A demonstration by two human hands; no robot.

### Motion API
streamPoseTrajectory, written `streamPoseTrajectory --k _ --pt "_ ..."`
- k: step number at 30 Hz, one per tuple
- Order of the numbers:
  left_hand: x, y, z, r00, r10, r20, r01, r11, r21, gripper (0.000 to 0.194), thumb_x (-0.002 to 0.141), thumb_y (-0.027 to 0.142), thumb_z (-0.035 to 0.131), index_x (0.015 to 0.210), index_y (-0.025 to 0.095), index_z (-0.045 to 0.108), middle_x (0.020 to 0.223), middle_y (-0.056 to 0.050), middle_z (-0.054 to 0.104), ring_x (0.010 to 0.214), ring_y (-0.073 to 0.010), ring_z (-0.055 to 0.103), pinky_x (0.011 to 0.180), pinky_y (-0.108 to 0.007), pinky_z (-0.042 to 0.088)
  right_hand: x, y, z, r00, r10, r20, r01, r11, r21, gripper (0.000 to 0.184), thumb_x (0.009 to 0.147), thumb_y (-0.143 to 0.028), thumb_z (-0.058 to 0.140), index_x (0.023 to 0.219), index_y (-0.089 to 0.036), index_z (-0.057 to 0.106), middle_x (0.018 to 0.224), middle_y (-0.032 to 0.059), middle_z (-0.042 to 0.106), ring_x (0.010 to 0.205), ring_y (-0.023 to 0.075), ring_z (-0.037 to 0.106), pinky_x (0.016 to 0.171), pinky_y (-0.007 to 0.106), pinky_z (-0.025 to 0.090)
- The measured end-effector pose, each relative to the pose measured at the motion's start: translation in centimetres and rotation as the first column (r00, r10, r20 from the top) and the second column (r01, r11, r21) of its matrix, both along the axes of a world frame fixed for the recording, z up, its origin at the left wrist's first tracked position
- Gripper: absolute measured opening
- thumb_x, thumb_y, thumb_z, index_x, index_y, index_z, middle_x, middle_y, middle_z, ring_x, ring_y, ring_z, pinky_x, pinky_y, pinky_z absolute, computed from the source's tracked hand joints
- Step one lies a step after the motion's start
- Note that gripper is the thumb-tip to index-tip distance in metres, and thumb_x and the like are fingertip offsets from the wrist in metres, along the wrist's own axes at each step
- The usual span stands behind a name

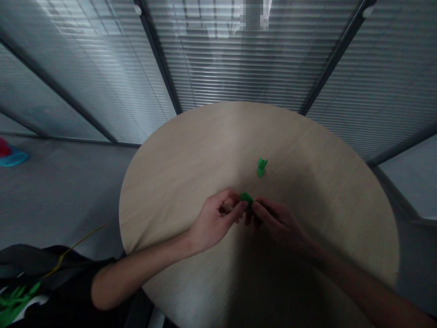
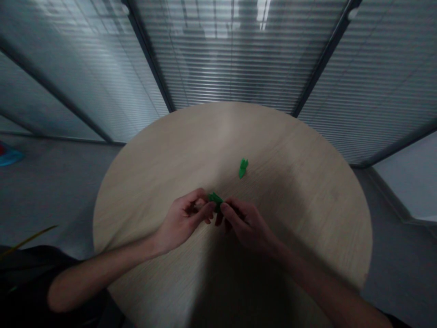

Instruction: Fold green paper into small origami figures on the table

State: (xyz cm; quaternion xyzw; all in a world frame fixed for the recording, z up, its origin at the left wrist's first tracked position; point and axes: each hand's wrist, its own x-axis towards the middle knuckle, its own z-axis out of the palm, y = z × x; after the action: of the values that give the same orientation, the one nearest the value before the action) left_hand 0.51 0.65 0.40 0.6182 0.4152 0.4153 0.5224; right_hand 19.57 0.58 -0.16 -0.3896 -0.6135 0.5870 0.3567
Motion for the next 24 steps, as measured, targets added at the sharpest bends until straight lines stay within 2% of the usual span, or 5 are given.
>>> streamPoseTrajectory --k 5,9,14,20,24 --pt "0.0 0.1 0.0 0.999 0.004 0.039 -0.004 1.000 0.009 0.019 0.097 0.033 0.061 0.091 0.015 0.060 0.076 0.000 0.063 0.062 -0.0089 0.061 0.056 -0.019 0.052 0.1 0.2 -0.1 0.999 -0.035 -0.025 0.036 0.999 0.007 0.031 0.099 -0.043 0.057 0.090 -0.016 0.068 0.076 0.0018 0.066 0.061 0.0097 0.061 0.057 0.022 0.050" --pt "0.0 0.1 0.0 0.998 0.003 0.068 -0.003 1.000 -0.001 0.020 0.097 0.033 0.062 0.106 0.015 0.062 0.082 -0.001 0.064 0.067 -0.0108 0.063 0.057 -0.020 0.057 0.0 0.1 -0.4 0.991 -0.122 -0.048 0.124 0.992 0.027 0.026 0.097 -0.042 0.062 0.094 -0.017 0.069 0.077 0.0021 0.068 0.062 0.0103 0.062 0.057 0.022 0.052" --pt "0.0 0.1 -0.2 0.990 0.017 0.140 -0.024 0.998 0.053 0.023 0.100 0.036 0.058 0.112 0.016 0.061 0.095 -0.005 0.067 0.077 -0.0126 0.067 0.058 -0.020 0.059 0.0 -0.1 -1.0 0.981 -0.193 -0.001 0.192 0.972 0.137 0.024 0.097 -0.041 0.062 0.103 -0.019 0.071 0.078 0.0023 0.071 0.062 0.0111 0.064 0.056 0.022 0.054" --pt "-0.3 -0.1 -0.4 0.999 0.028 0.030 -0.031 0.990 0.138 0.017 0.100 0.032 0.059 0.104 0.017 0.064 0.094 -0.004 0.064 0.079 -0.0130 0.066 0.060 -0.021 0.059 0.3 -0.2 -1.4 0.972 -0.207 0.110 0.171 0.947 0.270 0.025 0.099 -0.038 0.058 0.112 -0.019 0.070 0.080 0.0028 0.073 0.060 0.0113 0.066 0.056 0.023 0.055" --pt "-0.5 -0.1 -0.2 0.998 0.033 -0.051 -0.025 0.986 0.162 0.016 0.100 0.031 0.059 0.104 0.017 0.065 0.099 -0.006 0.063 0.079 -0.0124 0.065 0.062 -0.021 0.058 0.3 -0.2 -1.2 0.973 -0.195 0.120 0.152 0.942 0.299 0.025 0.100 -0.037 0.057 0.112 -0.019 0.070 0.081 0.0034 0.074 0.060 0.0116 0.066 0.057 0.023 0.056"
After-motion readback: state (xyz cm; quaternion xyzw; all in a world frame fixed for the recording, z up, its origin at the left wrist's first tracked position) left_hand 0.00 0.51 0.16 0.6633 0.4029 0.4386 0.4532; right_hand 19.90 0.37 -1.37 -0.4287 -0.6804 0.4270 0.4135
